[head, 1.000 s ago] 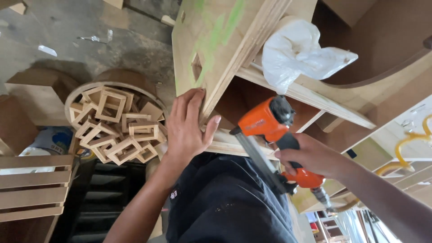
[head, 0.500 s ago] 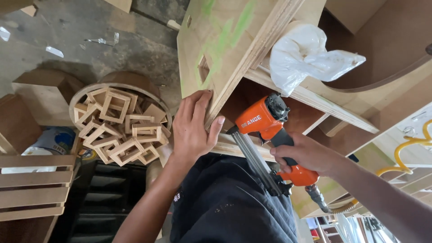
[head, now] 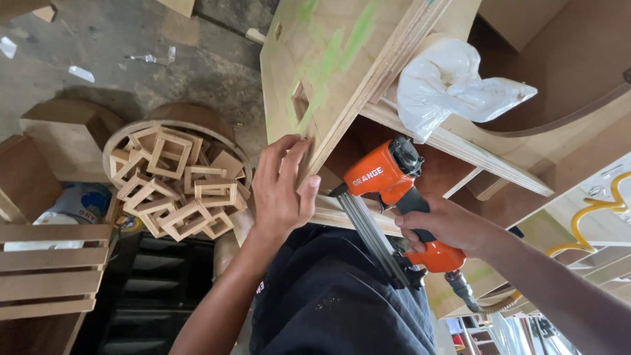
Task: Assembling a wooden cabinet or speaker box using wood glue, a pneumatic nail gun, and a hammer.
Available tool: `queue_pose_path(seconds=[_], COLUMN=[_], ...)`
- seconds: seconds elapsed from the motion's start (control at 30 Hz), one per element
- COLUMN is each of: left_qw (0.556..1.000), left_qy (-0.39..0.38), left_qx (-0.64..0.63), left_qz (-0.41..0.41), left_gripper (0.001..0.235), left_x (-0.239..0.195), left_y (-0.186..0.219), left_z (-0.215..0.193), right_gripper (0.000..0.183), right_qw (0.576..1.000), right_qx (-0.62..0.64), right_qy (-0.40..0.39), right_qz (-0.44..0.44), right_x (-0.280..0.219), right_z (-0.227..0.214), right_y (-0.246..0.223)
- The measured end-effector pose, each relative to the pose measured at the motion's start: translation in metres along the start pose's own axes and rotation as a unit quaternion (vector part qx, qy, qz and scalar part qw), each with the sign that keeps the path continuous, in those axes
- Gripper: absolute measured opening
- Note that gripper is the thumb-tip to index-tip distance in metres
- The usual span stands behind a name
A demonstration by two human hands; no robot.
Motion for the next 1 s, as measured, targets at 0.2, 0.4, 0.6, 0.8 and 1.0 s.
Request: queue_pose_path(seconds=[0.2, 0.4, 0.6, 0.8, 1.0], left_qw=[0.991, 0.978, 0.972, 0.973, 0.976], left_qy=[0.118, 0.181, 0.214, 0.213, 0.205], left_qx=[-0.069, -0.101, -0.091, -0.086, -0.078], left_qz=[0.003, 0.002, -0.028, -0.017, -0.005], left_gripper=[0.062, 0.061, 0.058, 0.056, 0.054], left_x=[-0.012, -0.027, -0.03, -0.027, -0.022], left_y=[-0.01, -0.018, -0.022, -0.018, -0.014], left_z=[-0.017, -0.028, -0.038, -0.036, -0.036], right_gripper=[0.022, 0.015, 0.009, 0.009, 0.008], right_qw=[0.999, 0.994, 0.996, 0.997, 0.999], right_qx=[-0.023, -0.09, -0.077, -0.055, -0.024], right_qy=[-0.015, -0.021, -0.026, -0.038, -0.028], right_qz=[-0.039, -0.053, -0.034, -0.038, -0.03], right_x=[-0.006, -0.005, 0.009, 0.012, 0.011], right_z=[0.023, 0.04, 0.034, 0.035, 0.038], right_y=[-0.034, -0.062, -0.056, -0.043, -0.04])
Point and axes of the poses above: each hand's wrist, its own x-axis towards the middle knuckle, its own z-axis out of the palm, y = z × x, the point moved 10 cm from there along x, towards the middle knuckle, and after that the axes turned 4 degrees about z, right-handed, at the moved point
